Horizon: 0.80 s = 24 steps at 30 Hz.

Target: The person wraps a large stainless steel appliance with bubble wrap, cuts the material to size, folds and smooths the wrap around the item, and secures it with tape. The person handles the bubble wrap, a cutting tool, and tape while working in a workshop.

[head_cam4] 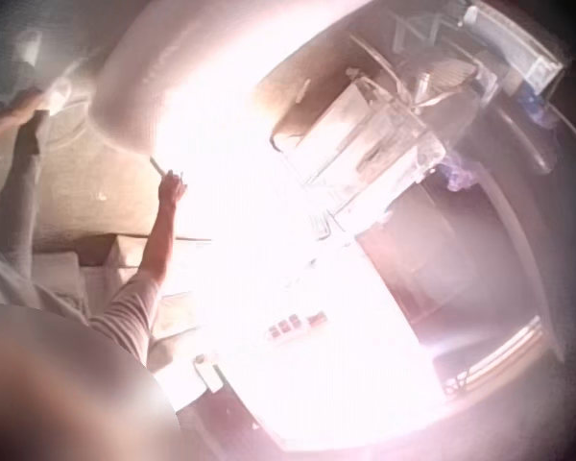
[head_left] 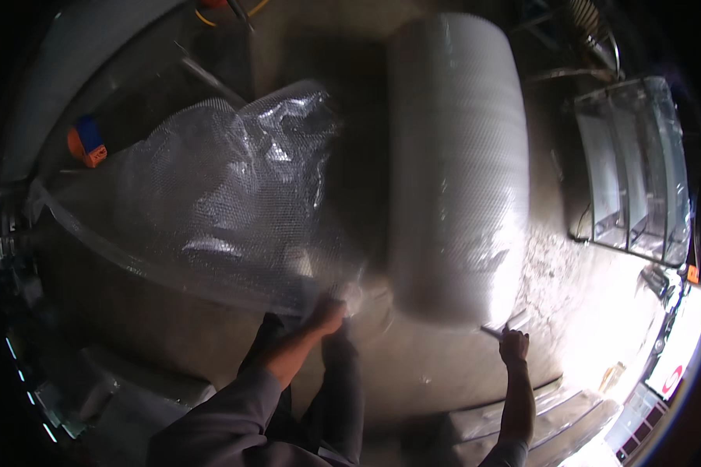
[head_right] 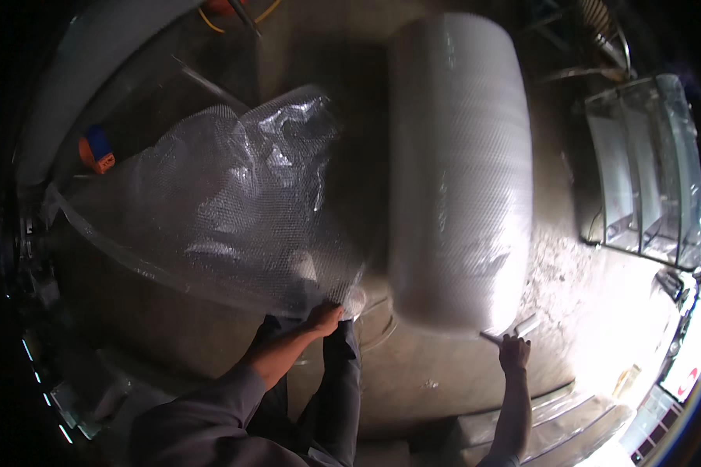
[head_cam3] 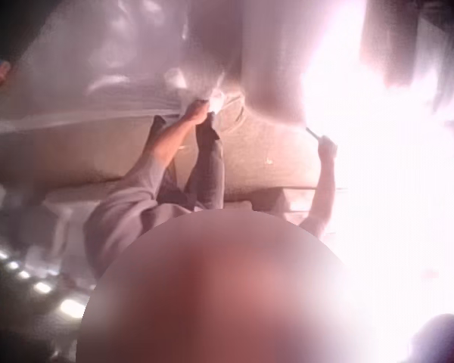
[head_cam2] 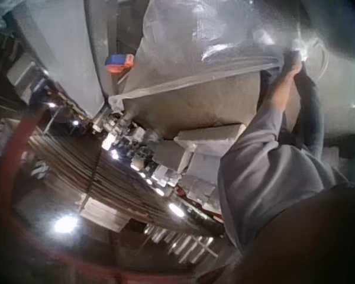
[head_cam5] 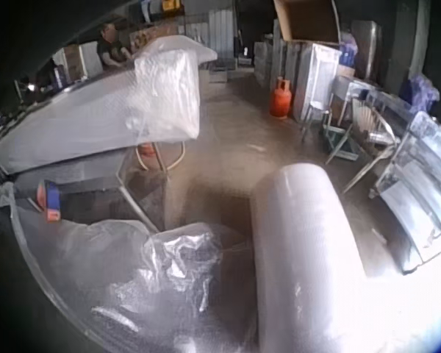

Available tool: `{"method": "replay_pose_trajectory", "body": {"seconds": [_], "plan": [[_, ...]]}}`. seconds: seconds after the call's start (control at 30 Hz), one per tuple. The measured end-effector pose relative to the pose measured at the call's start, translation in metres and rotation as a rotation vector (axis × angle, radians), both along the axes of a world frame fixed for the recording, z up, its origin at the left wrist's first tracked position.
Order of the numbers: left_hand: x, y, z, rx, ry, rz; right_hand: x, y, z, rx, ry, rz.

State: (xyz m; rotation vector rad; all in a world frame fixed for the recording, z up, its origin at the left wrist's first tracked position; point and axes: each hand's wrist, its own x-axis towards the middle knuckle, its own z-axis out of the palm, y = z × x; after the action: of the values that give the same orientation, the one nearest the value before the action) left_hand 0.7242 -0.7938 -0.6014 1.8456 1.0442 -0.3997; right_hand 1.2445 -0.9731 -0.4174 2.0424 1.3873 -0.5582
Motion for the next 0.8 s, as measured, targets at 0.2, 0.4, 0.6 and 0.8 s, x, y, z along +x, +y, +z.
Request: {"method": "replay_pose_trajectory", "body": {"seconds": [0.2,0.4,0.6,0.8], "plan": [[-0.019,-0.011,-0.048,0.087,0.009,0.039,-0.111,-0.009,-0.012,0.528,0.217,-0.58],[-0.069,0.006,-0.111,0.248,-0.003,0.08,-0.204,0.049,-0.084,0.769,0.279,-0.624],[-0.104,0.003,-0.14,0.166,0.007,0.032,-0.215,0.063,-0.127,0.855,0.11,-0.708],[-0.121,-0.015,-0.182,0.232,-0.155,0.057,-0.183,0.056,-0.149,0.748,-0.176,-0.609]]}}
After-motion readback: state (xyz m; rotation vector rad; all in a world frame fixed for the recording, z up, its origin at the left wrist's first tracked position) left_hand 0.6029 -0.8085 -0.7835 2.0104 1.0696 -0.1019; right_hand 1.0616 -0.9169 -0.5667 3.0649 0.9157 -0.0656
